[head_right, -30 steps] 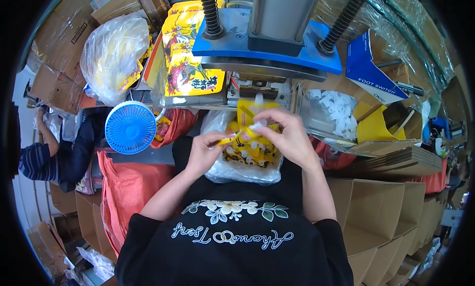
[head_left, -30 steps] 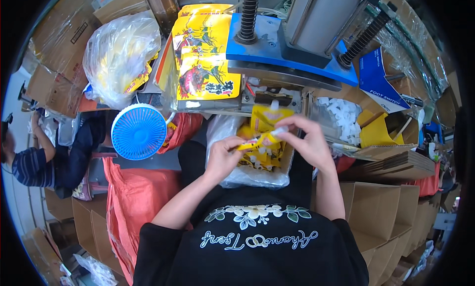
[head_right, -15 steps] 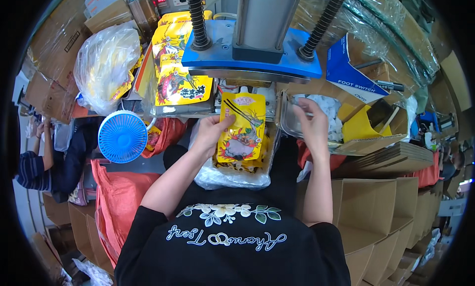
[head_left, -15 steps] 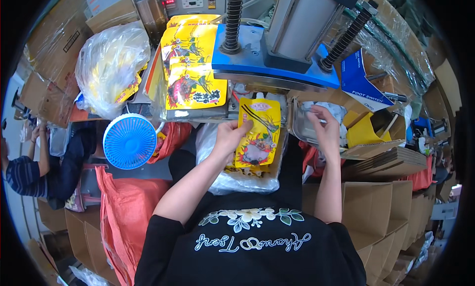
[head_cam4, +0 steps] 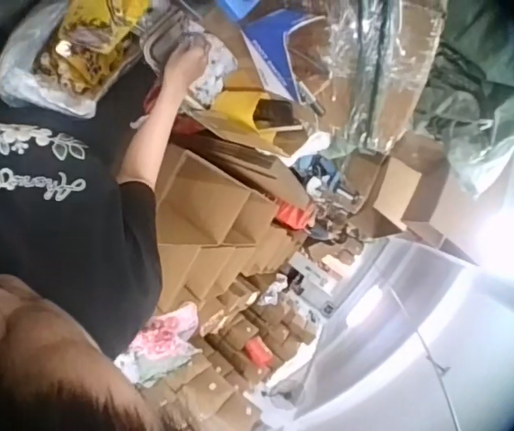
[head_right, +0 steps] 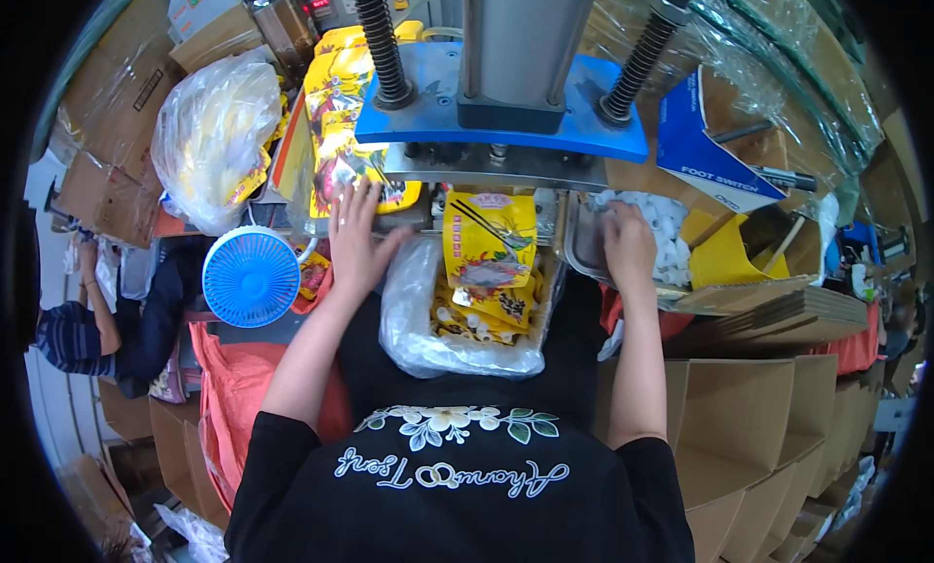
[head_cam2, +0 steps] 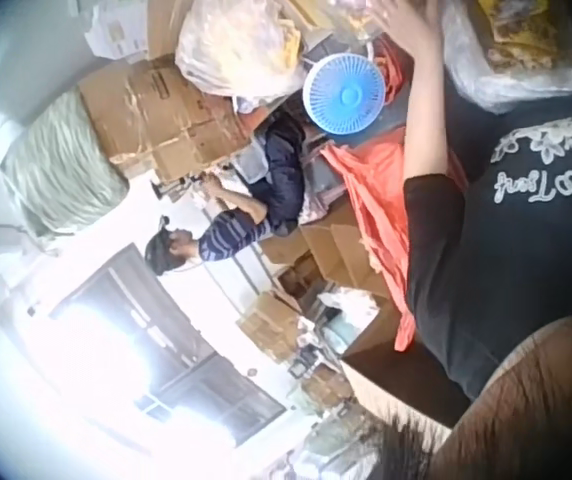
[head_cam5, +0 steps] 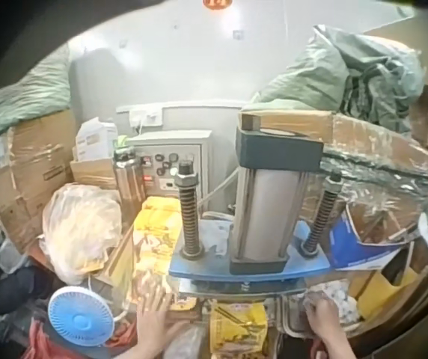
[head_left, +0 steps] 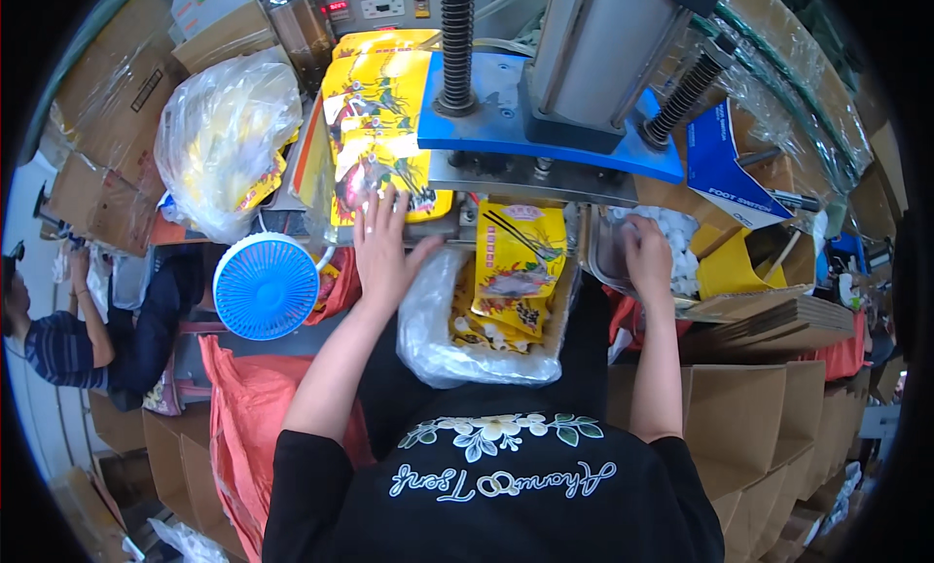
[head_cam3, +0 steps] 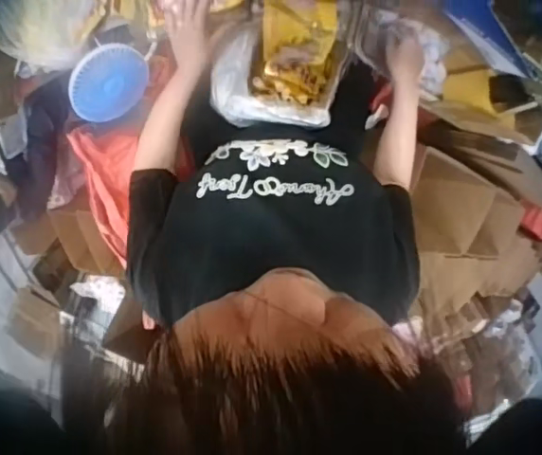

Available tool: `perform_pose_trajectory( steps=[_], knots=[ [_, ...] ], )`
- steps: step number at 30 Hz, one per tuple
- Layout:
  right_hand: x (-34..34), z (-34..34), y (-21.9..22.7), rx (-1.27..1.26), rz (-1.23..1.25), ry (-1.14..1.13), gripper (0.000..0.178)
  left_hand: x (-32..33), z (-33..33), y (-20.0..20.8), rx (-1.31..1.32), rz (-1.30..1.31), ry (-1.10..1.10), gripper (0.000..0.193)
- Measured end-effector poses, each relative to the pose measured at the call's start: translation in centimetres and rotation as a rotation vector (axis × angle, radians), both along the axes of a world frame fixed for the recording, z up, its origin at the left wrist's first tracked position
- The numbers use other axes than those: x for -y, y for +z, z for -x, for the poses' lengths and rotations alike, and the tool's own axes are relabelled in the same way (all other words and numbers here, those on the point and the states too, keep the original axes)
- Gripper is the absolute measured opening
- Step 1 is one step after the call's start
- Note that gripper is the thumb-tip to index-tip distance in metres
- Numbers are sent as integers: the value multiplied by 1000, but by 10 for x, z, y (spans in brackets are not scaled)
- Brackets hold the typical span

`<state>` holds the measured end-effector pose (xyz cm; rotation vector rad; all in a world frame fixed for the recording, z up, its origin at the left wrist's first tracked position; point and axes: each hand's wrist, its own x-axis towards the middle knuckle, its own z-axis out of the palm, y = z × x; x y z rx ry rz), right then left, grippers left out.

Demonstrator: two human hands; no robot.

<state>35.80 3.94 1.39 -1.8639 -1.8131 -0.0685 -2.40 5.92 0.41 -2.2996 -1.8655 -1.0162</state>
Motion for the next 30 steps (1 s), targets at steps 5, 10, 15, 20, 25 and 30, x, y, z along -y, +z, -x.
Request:
perform_pose_trajectory(
  steps=[5,10,15,20,25,30],
  knots=[
    [8,-9,4,-513,61,-3,27,16,25,-4,218,-98,5,16],
    [27,44,49,-455,-111,173,21,48,1,28,810,275,-144,8],
    [38,103,86,-286,16,528,18,72,-28,0,857,532,-193,14],
    [37,109,74,-214,307,804,19,89,-40,-15,721,607,-365,17],
    [27,95,52,-599,335,521,37,63,-56,-7,823,799,-325,25],
    [20,40,62,-275,78,49,36,30,-87,7,1472,858,-219,24]
  ],
)
